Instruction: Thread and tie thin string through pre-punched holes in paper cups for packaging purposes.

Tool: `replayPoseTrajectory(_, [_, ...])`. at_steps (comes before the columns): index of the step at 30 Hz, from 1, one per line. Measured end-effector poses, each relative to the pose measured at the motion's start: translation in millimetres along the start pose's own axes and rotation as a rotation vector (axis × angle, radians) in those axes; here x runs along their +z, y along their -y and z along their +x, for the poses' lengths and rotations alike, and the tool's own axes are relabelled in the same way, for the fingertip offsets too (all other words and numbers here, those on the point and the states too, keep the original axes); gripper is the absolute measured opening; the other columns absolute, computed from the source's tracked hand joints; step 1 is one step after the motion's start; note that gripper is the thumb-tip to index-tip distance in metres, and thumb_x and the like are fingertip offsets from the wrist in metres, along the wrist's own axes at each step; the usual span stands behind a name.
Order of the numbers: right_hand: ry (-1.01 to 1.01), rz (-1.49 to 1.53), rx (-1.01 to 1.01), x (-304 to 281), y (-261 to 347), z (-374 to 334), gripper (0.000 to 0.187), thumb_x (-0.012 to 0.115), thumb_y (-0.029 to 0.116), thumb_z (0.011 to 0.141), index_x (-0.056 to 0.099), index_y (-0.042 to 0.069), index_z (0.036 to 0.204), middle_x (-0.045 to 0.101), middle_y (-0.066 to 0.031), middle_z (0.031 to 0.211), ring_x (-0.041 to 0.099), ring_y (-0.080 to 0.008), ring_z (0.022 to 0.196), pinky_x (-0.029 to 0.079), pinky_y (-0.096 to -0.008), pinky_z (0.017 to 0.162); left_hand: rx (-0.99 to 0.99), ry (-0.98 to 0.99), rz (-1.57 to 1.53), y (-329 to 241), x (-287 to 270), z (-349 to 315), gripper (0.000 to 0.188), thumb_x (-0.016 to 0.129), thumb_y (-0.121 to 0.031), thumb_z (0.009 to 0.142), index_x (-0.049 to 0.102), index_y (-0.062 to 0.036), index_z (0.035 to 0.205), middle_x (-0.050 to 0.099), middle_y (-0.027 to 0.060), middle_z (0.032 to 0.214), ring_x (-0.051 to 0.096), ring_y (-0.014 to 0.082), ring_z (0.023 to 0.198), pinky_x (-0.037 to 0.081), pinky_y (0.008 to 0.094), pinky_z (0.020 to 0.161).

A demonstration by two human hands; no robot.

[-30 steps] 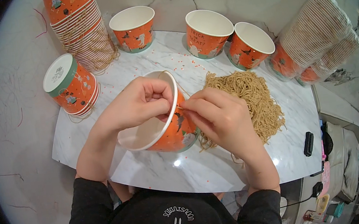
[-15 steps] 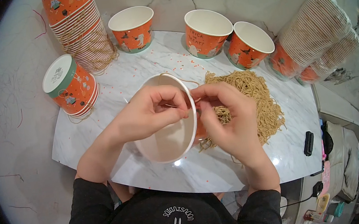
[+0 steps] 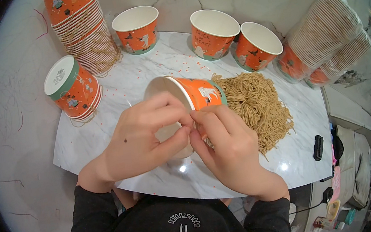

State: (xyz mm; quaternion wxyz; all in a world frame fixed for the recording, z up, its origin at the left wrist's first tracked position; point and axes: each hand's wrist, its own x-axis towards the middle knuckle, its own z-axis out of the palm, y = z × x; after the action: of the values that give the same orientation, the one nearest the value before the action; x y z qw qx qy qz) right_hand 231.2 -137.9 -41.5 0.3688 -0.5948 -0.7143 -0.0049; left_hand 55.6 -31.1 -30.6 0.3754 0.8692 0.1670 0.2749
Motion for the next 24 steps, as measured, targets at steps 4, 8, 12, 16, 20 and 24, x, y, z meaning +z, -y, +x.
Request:
replayPoseTrajectory(4, [-0.116,-0.106,-0.080,11,-10,4,0.027,0.077,-0.003,0.078,0.068,0.003,0.103,0.066,-0.0104,0.100,0.068,-0.0236,0.079,0.056,-0.0341,0.066,0.179,-0.069,0.078,5,1,1,0.016,0.069,-0.006,0.086,0.068,-0.0036,0.102,0.061,0.0090,0.107,0.064,0.0268,0.099,0.051,0.0336,0.077])
replayPoseTrajectory(8, [-0.165,-0.008,-0.022,13,-20,14,0.023,0.076,-0.004,0.078,0.070,0.003,0.099,0.067,-0.0090,0.094,0.068,-0.0237,0.076,0.055,-0.0337,0.065,0.218,-0.331,0.161,35,7,23,0.035,0.069,-0.006,0.086,0.065,-0.0051,0.121,0.064,0.0100,0.117,0.062,0.0283,0.110,0.047,0.0368,0.098])
replayPoseTrajectory(12, [-0.144,0.032,-0.002,8,-28,18,0.020,0.074,-0.008,0.081,0.071,-0.001,0.098,0.071,-0.0104,0.095,0.070,-0.0196,0.083,0.056,-0.0283,0.074,0.234,-0.209,0.203,43,2,26,0.031,0.069,-0.006,0.087,0.069,-0.0070,0.118,0.068,0.0082,0.115,0.063,0.0267,0.108,0.044,0.0388,0.101])
replayPoseTrajectory(16, [-0.176,0.045,-0.060,6,-32,22,0.021,0.075,-0.004,0.079,0.070,0.003,0.098,0.069,-0.0087,0.089,0.069,-0.0211,0.074,0.056,-0.0316,0.066,0.241,-0.265,0.353,37,0,28,0.022,0.072,-0.004,0.085,0.075,-0.0107,0.105,0.071,0.0025,0.101,0.065,0.0221,0.099,0.045,0.0379,0.094])
replayPoseTrajectory(20, [-0.153,0.155,0.013,8,-41,21,0.020,0.074,-0.005,0.080,0.070,0.002,0.099,0.069,-0.0096,0.088,0.069,-0.0219,0.075,0.056,-0.0307,0.068,0.510,-0.307,0.325,31,-1,24,0.020,0.078,-0.006,0.077,0.075,-0.0114,0.096,0.070,0.0011,0.095,0.065,0.0199,0.089,0.051,0.0332,0.075])
replayPoseTrajectory(24, [-0.081,0.236,0.087,11,-38,23,0.016,0.073,-0.003,0.082,0.070,0.001,0.097,0.069,-0.0097,0.088,0.070,-0.0219,0.076,0.056,-0.0310,0.068,0.215,-0.215,0.451,22,12,9,0.016,0.083,-0.013,0.071,0.072,-0.0091,0.083,0.061,0.0024,0.085,0.061,0.0222,0.081,0.050,0.0346,0.067])
